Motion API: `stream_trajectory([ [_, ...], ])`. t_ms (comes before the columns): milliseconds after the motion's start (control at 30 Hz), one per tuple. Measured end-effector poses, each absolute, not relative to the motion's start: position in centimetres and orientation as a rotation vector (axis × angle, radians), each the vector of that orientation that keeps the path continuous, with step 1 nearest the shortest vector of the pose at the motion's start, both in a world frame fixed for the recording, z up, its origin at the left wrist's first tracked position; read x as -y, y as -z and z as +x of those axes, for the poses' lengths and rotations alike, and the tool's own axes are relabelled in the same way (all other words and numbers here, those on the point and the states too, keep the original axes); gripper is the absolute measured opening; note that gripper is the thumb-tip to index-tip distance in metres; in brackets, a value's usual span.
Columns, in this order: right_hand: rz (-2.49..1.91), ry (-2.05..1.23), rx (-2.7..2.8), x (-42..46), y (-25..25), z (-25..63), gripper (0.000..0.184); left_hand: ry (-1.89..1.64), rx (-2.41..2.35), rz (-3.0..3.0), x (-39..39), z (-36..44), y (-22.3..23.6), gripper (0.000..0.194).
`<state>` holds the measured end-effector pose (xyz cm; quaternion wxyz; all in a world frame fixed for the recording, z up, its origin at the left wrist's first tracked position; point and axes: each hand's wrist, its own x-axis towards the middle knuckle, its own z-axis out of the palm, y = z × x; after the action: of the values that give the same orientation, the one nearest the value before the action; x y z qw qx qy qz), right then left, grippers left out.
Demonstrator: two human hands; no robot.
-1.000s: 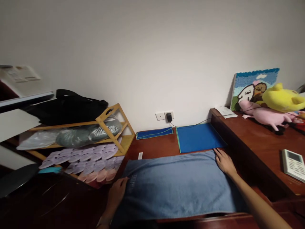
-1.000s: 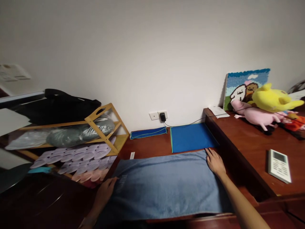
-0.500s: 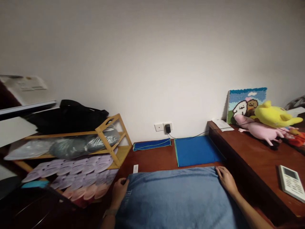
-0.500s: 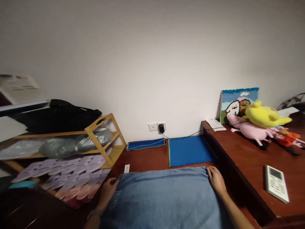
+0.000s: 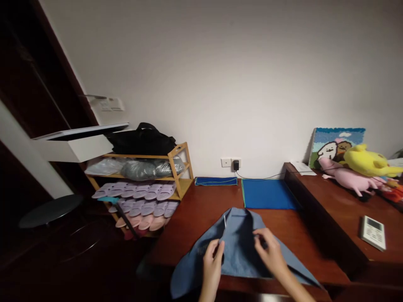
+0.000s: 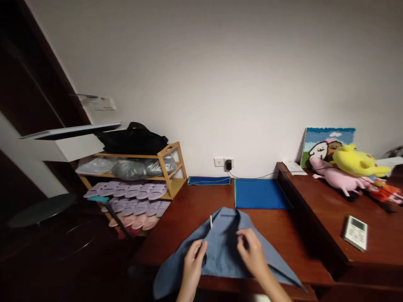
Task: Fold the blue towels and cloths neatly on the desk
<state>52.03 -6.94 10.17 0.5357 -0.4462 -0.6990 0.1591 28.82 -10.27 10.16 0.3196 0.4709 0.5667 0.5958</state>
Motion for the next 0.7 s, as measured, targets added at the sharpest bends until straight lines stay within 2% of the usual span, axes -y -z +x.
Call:
stream_trajectory([
  [100, -0.917, -0.527, 1.682, 11.1, -11.9, 45.0, 0.017, -1.534, -1.4, 1.286, 12.6, 30.9, -11.7, 0.051],
  [200, -0.898, -0.636, 1.578, 12.9, -12.4, 41.6, 0.015, -1.536, -1.398, 1.284, 14.5, 30.6, -12.5, 0.047],
  [400, -0.85, -0.724, 1.456, 13.4, -13.0, 41.1, 0.021, -1.496, -1.412, 1.422, 16.4, 28.1, -14.1, 0.042],
  [700, -0.799, -0.579, 1.531, 14.6, -13.6, 41.9, 0.02, -1.423, -1.317, 1.548, 16.6, 28.0, -16.9, 0.038],
])
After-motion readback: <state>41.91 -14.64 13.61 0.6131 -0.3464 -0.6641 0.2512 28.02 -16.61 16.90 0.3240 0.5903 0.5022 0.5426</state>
